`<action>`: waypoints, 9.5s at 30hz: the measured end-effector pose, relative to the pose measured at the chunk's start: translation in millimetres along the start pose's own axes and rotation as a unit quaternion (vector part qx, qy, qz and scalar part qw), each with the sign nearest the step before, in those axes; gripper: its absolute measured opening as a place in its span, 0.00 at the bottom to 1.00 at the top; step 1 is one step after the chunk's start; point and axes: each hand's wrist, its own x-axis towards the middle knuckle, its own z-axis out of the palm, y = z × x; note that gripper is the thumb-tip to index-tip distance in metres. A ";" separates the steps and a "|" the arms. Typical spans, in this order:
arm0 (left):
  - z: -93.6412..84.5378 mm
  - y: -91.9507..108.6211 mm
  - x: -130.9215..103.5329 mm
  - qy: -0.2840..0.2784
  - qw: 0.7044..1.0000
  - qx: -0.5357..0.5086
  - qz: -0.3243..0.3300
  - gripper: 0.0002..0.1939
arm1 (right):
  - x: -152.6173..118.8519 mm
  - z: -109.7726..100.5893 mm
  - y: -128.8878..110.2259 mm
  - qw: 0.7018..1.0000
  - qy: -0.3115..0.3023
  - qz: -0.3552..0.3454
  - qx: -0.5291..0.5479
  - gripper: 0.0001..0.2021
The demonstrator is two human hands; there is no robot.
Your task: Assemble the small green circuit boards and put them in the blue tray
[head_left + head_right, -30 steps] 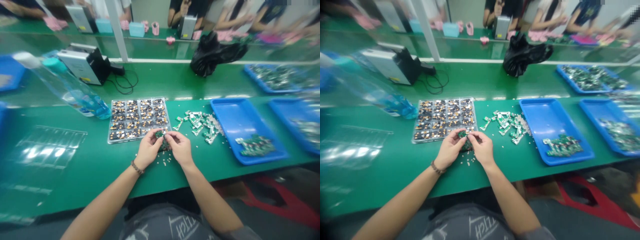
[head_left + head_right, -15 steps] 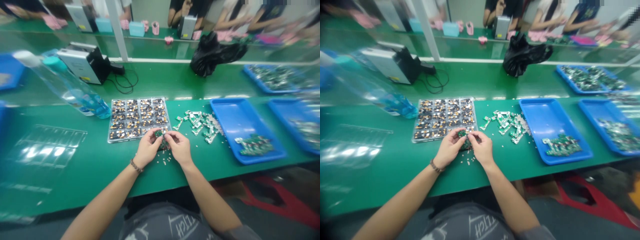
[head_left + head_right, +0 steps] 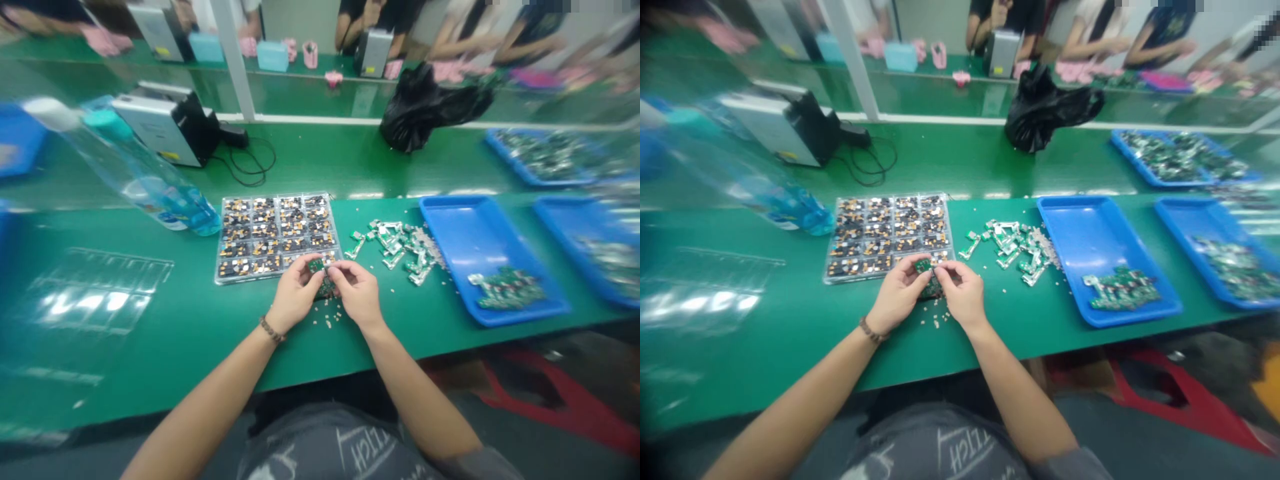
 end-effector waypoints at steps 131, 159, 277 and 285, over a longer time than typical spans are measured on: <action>-5.9 27.0 -9.4 -0.048 0.954 -0.222 -0.198 0.30 | 5.3 -36.6 -43.4 0.792 -0.206 -0.445 -0.364 0.13; -3.2 24.6 -32.4 -0.317 0.947 0.046 -0.037 0.33 | -14.7 -61.4 -16.8 0.940 -0.174 -0.065 -0.288 0.09; -9.4 9.8 -1.8 -0.029 0.984 -0.154 -0.088 0.23 | -6.8 -8.1 -17.2 0.978 -0.093 -0.128 -0.137 0.08; -9.1 10.2 -2.1 -0.030 0.982 -0.161 -0.097 0.23 | -6.5 -8.5 -15.8 0.976 -0.096 -0.135 -0.142 0.08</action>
